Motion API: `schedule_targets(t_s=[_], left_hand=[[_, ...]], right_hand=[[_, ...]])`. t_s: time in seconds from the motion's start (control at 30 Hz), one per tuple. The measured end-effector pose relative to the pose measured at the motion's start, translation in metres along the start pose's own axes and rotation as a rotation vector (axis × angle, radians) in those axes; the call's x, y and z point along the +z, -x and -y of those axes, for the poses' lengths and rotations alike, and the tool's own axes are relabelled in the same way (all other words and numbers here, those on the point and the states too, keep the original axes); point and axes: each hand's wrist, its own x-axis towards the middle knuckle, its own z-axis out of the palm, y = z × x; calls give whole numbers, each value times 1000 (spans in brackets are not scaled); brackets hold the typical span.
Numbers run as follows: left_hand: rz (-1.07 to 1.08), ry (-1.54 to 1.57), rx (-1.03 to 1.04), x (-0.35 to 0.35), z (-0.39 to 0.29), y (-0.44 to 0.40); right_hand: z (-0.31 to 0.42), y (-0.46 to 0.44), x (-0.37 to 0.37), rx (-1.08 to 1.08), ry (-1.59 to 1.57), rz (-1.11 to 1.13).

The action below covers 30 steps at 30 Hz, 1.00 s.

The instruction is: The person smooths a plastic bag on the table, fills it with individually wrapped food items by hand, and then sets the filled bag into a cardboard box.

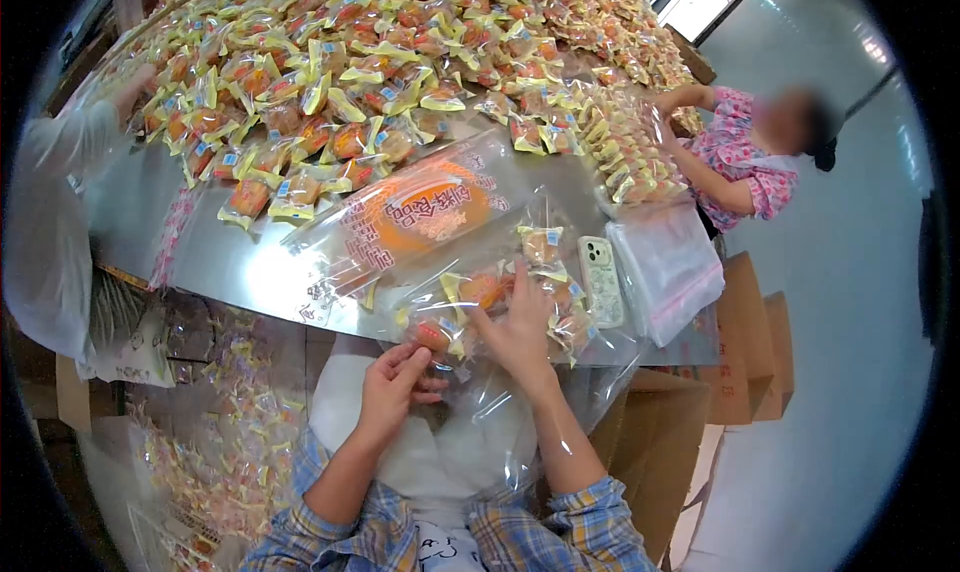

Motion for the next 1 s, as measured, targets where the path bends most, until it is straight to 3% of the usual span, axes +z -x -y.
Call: schedule_targets(t_s=[0.1,0.2,0.3,0.43,0.53,0.67,0.77,0.87,1.0], left_hand=[[9,6,-10,-2,0,0],[1,-4,-13,4,-6,4],[8,15,-8,7,-5,4],[-11,0,-14,12,-12,8],[-13,8,1,14,-13,10],[-31,7,19,18,-11,9],[-65,-7,49,14,-5,6],[-90,57,51,10,-7,5],[-106,33,56,2,-5,0]], right_hand=[[5,-3,-4,112,-133,98],[9,10,-10,4,-267,62],[11,19,-14,-233,-173,-56],[23,31,-19,50,-739,102],[4,46,-10,114,-700,206],[-1,53,9,31,-835,98],[-2,52,4,-241,-479,168],[11,43,-13,-395,-389,187],[16,43,-15,-370,-366,148]])
